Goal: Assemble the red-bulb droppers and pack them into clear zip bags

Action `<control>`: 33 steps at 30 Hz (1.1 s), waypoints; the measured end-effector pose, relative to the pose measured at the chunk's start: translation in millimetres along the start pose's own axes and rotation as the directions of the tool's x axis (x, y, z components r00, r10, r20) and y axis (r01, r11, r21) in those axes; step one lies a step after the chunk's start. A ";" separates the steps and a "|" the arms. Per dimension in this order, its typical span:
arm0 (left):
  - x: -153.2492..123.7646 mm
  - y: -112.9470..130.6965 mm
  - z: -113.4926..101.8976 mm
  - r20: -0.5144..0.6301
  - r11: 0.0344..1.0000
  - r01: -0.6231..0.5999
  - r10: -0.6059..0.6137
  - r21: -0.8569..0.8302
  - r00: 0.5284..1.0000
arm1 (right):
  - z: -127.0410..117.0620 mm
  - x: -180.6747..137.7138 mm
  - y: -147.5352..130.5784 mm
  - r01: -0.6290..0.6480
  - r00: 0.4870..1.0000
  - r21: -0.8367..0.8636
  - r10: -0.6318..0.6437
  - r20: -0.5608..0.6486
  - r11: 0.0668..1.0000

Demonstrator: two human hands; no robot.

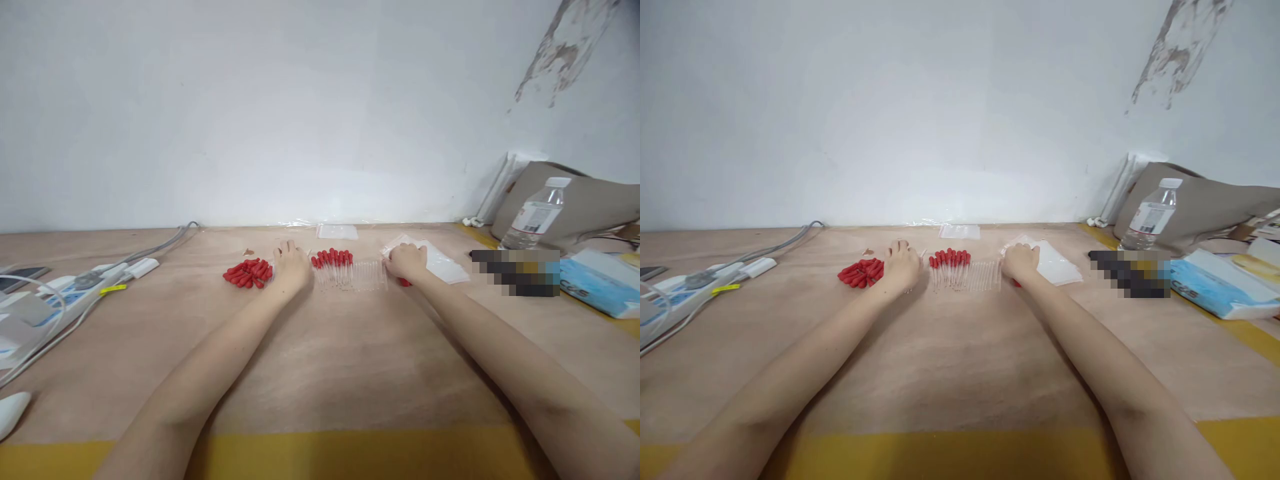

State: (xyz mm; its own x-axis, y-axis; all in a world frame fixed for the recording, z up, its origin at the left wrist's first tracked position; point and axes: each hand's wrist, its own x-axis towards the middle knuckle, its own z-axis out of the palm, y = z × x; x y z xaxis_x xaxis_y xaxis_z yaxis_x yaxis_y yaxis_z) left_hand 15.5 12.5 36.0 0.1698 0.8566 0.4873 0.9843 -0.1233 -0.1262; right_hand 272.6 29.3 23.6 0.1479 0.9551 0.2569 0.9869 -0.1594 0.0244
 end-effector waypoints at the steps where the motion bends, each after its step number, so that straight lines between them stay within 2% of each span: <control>1: -1.5 -0.5 -4.2 -0.006 1.000 -0.013 0.013 -0.017 1.000 | 2.6 -0.4 -0.7 0.001 1.000 -0.003 -0.001 -0.002 1.000; 5: -21.2 -7.0 -16.2 -0.076 0.979 -0.197 0.193 -0.059 0.978 | 9.3 -0.1 -6.8 -0.019 1.000 0.023 0.019 -0.017 1.000; 9: -52.1 -21.3 -16.3 -0.139 0.893 -0.445 0.433 -0.070 0.890 | 4.3 0.8 -5.7 -0.080 0.996 0.051 0.083 -0.041 0.995; 11: -63.7 -28.6 -11.9 -0.188 0.844 -0.525 0.501 -0.113 0.845 | -1.7 -2.9 -6.2 -0.073 0.990 0.156 0.090 -0.105 0.985; 12: -67.7 -31.3 -9.0 -0.224 0.826 -0.544 0.508 -0.147 0.832 | -4.5 -7.2 -7.9 -0.023 0.986 0.250 0.062 -0.152 0.968; 13: -70.6 -33.1 -5.8 -0.261 0.810 -0.554 0.503 -0.189 0.824 | -6.9 -13.5 -10.9 0.063 0.978 0.358 0.014 -0.208 0.932; 15: -74.2 -34.1 0.1 -0.310 0.781 -0.553 0.469 -0.292 0.827 | -9.2 -31.8 -20.5 0.295 0.936 0.531 -0.130 -0.326 0.794; 18: -77.7 -30.2 5.3 -0.285 0.746 -0.506 0.420 -0.432 0.862 | -6.2 -67.5 -39.2 0.540 0.841 0.603 -0.358 -0.405 0.587; 21: -81.5 -25.6 5.2 -0.224 0.735 -0.463 0.407 -0.496 0.886 | -0.5 -95.4 -54.1 0.582 0.795 0.687 -0.480 -0.370 0.434; 23: -83.2 -24.0 4.1 -0.206 0.740 -0.456 0.409 -0.495 0.889 | 1.6 -103.6 -59.6 0.583 0.777 0.724 -0.512 -0.366 0.369; 33: -83.2 -22.0 4.5 -0.235 0.717 -0.504 0.449 -0.481 0.862 | 3.8 -104.4 -66.5 0.596 0.743 0.766 -0.529 -0.410 0.242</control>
State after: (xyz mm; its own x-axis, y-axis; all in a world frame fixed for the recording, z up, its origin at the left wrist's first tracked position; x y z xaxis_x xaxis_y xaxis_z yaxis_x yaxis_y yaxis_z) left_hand -20.5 -53.7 -5.7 0.5995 0.5656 0.5663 0.6436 -0.7613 0.0790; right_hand 191.8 -58.9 -8.5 -0.4390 0.6913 0.5740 0.3766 0.7215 -0.5810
